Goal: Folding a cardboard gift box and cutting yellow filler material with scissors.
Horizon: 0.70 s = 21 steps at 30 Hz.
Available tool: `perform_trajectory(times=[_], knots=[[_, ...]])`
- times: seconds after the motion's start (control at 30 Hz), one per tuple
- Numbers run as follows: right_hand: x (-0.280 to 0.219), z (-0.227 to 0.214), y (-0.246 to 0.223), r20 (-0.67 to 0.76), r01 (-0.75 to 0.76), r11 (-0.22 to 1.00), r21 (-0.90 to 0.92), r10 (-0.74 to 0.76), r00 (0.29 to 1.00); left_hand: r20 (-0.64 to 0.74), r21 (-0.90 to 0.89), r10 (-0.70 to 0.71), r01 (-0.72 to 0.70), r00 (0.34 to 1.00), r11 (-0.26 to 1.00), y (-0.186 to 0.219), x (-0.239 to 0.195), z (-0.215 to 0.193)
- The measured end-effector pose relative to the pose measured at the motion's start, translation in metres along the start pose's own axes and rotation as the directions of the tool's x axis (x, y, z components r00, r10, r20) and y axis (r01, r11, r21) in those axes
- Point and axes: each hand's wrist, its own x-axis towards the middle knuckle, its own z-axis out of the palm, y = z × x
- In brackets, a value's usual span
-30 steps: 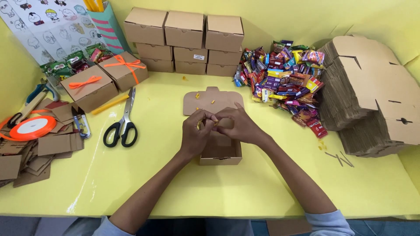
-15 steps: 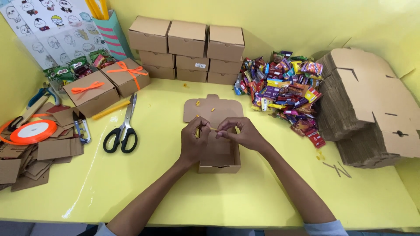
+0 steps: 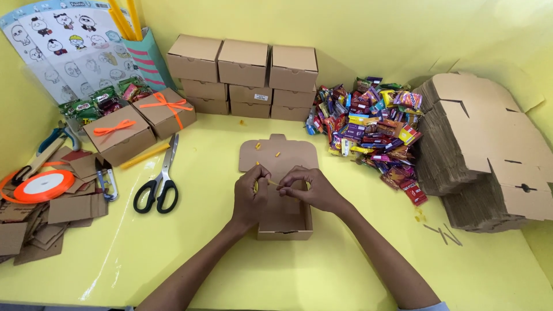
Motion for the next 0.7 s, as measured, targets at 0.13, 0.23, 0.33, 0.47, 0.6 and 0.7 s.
perform_trajectory(times=[0.13, 0.23, 0.33, 0.47, 0.6, 0.7], knots=[[0.000, -0.003, 0.005, -0.007, -0.017, 1.000, -0.001, 0.017, 1.000, 0.001, -0.002, -0.004, 0.004, 1.000, 1.000, -0.001, 0.002, 0.000], [0.000, -0.005, 0.006, -0.005, -0.032, 0.999, 0.025, 0.032, 0.999, 0.012, 0.002, -0.031, 0.031, 0.999, 1.000, 0.001, 0.006, -0.001], [-0.002, -0.005, -0.007, -0.041, -0.044, 0.996, 0.075, 0.047, 0.998, 0.017, 0.067, -0.005, 0.004, 1.000, 0.998, 0.000, 0.011, -0.002], [-0.001, -0.004, -0.025, -0.107, -0.013, 0.999, 0.037, 0.017, 0.994, 0.086, 0.200, 0.087, -0.103, 0.992, 0.974, 0.002, 0.015, -0.009], [-0.003, 0.000, -0.010, -0.190, 0.028, 0.968, -0.248, -0.077, 0.979, 0.116, 0.259, 0.122, -0.148, 0.986, 0.954, -0.002, 0.011, -0.009], [-0.002, 0.003, -0.008, -0.213, 0.069, 0.961, -0.267, -0.128, 0.969, 0.113, 0.230, 0.127, -0.150, 0.985, 0.962, 0.007, 0.008, -0.012]])
